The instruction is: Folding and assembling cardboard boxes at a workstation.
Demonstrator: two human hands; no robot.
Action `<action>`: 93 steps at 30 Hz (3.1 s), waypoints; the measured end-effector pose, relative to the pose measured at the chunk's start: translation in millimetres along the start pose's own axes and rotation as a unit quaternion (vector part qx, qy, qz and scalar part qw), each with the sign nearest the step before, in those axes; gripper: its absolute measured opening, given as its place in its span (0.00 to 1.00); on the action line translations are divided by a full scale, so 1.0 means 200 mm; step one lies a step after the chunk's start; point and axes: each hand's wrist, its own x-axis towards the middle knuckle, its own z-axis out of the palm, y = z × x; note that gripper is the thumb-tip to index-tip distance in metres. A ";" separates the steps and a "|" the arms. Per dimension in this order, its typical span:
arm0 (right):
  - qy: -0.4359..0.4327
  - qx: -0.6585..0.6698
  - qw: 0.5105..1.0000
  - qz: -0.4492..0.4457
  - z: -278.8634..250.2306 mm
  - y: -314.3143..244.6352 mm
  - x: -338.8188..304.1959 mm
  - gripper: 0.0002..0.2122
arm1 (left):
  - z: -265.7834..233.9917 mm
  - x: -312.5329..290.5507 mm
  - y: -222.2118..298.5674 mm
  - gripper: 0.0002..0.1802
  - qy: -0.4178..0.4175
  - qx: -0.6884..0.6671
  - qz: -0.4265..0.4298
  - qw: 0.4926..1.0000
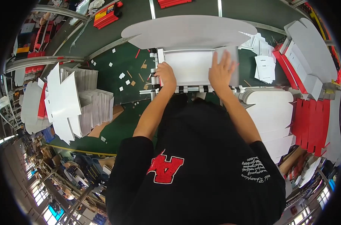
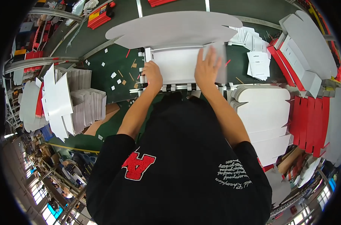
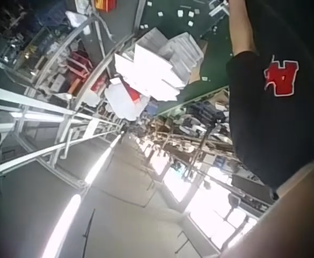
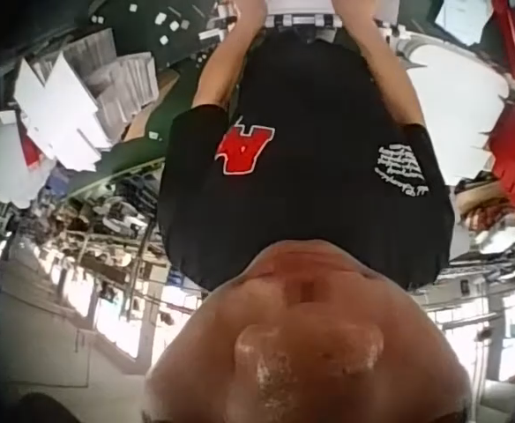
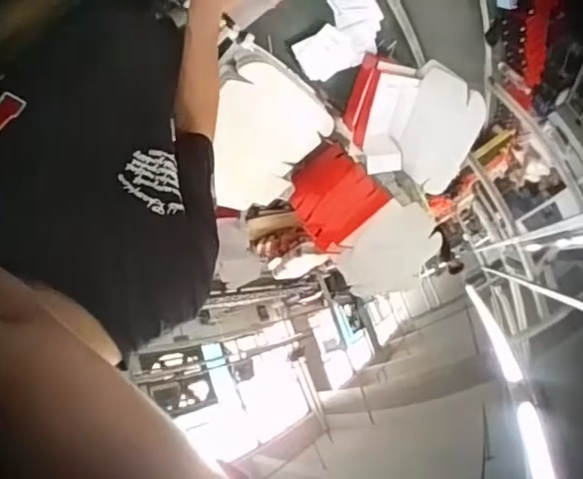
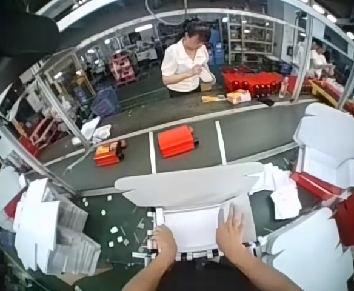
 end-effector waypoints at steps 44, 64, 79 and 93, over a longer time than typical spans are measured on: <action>-0.094 0.413 0.899 -0.110 0.20 -0.24 -0.09 0.22 | 0.11 0.02 -0.08 0.33 -0.080 -0.339 -0.038 0.936; -0.254 0.792 0.248 0.496 0.02 0.04 -0.35 0.31 | -0.13 0.15 -0.36 0.31 -0.204 -0.577 -0.068 0.788; 0.056 0.276 0.893 0.351 0.23 1.28 -0.07 0.25 | -0.06 0.10 -0.31 0.26 -0.145 -0.540 -0.089 0.824; -0.177 -0.069 0.919 0.346 0.53 1.39 -0.05 0.45 | 0.23 -0.02 -0.02 0.20 -0.087 -0.131 0.057 0.986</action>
